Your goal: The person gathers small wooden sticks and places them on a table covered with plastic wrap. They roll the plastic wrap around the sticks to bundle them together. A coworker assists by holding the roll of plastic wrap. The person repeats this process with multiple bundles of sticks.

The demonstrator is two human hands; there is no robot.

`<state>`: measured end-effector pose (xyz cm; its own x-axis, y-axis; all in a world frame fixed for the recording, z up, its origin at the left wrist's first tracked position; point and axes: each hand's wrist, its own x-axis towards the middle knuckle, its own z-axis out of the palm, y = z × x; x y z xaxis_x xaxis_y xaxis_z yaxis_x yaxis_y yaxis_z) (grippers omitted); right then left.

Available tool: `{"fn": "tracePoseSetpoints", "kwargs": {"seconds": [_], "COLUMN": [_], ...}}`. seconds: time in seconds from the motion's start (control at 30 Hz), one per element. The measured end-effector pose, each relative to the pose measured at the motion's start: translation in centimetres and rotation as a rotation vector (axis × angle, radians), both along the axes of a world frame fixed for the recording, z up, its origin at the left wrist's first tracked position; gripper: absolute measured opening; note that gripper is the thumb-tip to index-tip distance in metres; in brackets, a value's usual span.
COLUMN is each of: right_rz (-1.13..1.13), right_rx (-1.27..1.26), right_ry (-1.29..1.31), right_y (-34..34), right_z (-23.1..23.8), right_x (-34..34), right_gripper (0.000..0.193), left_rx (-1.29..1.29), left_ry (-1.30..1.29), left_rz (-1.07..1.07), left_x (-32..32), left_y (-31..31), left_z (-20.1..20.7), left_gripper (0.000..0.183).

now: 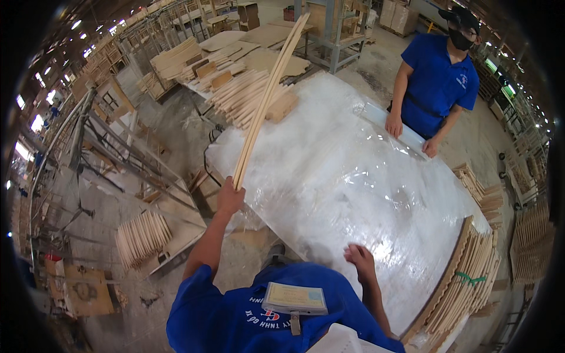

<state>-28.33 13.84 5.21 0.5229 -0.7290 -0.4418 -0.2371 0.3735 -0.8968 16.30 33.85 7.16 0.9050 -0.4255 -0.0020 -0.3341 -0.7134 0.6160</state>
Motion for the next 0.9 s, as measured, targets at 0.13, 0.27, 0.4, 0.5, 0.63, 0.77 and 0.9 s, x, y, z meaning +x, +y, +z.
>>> {"fn": "tracePoseSetpoints", "kwargs": {"seconds": [0.13, 0.27, 0.4, 0.5, 0.63, 0.77, 0.9], "right_rz": [-0.346, -0.549, -0.473, -0.298, -0.329, -0.192, -0.286], "right_rx": [0.175, 0.235, 0.125, -0.005, -0.061, -0.022, -0.104], "right_ry": [0.193, 0.228, 0.238, 0.414, 0.626, 0.827, 0.846], "right_y": [3.7, 7.2, 10.1, 12.8, 15.8, 17.3, 13.3], "right_z": [-4.0, -4.5, -4.2, -2.0, -2.5, -2.3, -2.0], "right_x": [-3.2, -1.4, 3.0, 4.4, 4.7, 1.4, -0.4], "right_gripper": [0.045, 0.042, 0.04, 0.042, 0.047, 0.058, 0.064], "left_rx": [0.121, 0.209, 0.394, 0.476, 0.459, 0.305, 0.318], "left_ry": [-0.034, -0.135, 0.063, 0.403, -0.013, -0.217, -0.094], "left_rz": [-0.054, -0.083, -0.117, -0.125, -0.063, -0.428, -0.295], "left_x": [12.5, 22.6, 30.4, 31.9, 31.7, 26.2, 26.1], "left_y": [-1.1, -6.5, -9.9, -12.1, -14.3, -16.7, -12.5], "left_z": [0.7, 0.5, 1.6, 0.0, 1.1, 0.0, 3.1], "left_gripper": [0.046, 0.046, 0.049, 0.052, 0.06, 0.092, 0.098]}}
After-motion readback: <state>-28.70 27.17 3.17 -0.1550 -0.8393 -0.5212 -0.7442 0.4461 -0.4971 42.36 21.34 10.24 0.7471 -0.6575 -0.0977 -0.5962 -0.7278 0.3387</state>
